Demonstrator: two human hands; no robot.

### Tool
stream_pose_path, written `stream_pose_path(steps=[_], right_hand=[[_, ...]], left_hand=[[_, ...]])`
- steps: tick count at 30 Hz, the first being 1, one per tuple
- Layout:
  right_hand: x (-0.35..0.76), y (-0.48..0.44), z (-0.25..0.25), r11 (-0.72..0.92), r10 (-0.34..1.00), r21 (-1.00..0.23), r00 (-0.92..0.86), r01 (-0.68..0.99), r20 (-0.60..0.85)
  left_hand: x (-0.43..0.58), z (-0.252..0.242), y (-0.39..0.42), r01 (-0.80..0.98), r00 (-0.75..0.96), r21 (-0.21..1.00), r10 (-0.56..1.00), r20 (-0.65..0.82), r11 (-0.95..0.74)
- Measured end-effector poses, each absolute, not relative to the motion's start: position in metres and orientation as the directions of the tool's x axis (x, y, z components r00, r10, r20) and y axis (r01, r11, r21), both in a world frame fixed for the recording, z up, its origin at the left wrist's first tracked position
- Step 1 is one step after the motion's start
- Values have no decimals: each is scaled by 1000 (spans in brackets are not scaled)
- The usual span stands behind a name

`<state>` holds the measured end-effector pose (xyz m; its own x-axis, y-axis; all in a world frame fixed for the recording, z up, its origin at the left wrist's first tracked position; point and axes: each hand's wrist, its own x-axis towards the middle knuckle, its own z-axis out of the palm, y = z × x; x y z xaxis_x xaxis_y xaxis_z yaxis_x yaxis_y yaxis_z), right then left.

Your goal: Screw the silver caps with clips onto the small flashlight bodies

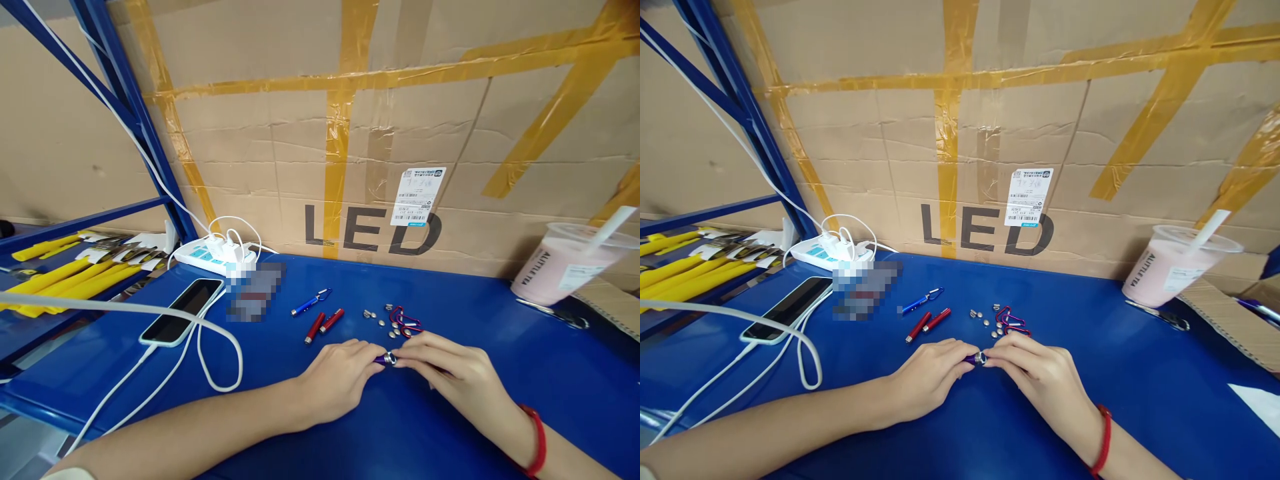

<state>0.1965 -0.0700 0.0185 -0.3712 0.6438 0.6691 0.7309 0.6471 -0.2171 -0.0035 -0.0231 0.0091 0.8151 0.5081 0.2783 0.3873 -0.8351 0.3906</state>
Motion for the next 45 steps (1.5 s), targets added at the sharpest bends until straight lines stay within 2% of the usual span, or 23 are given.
stream_pose_path(steps=[5,9,15,19,23,26,29,33,37,39,41,43,45], right_hand=[[194,-70,22,655,672,-305,-348,691,654],[190,-70,26,662,666,-329,-327,673,670],[188,-69,29,664,649,-311,-317,680,692],[191,-69,26,637,694,-351,-312,687,649],[191,-70,26,590,769,-452,-294,669,568],[189,-70,28,470,874,-609,-245,638,419],[187,-70,28,326,945,-744,-203,582,256],[186,-74,26,283,958,-761,-217,584,189],[186,-80,28,443,896,-625,-353,643,271],[185,-82,29,526,851,-520,-407,673,333],[184,-82,29,551,834,-479,-430,683,346],[182,-83,29,509,860,-547,-420,665,289],[179,-83,28,378,908,-705,-389,601,155]], left_hand=[[-5,10,-22,365,825,365,479,299,-856],[-5,10,-22,344,824,371,467,321,-862],[-5,9,-22,322,815,442,482,321,-837],[-5,9,-22,309,804,504,505,315,-806],[-6,10,-24,310,795,563,534,289,-766],[-7,11,-25,303,812,575,522,262,-760],[-8,11,-25,292,833,549,490,255,-783],[-8,8,-25,250,842,516,447,302,-819],[-8,4,-26,213,827,501,428,365,-839],[-7,2,-27,214,820,462,415,395,-861],[-6,1,-27,219,817,404,394,422,-888],[-6,0,-26,218,821,338,359,444,-916],[-6,-1,-25,203,822,281,319,471,-938]])
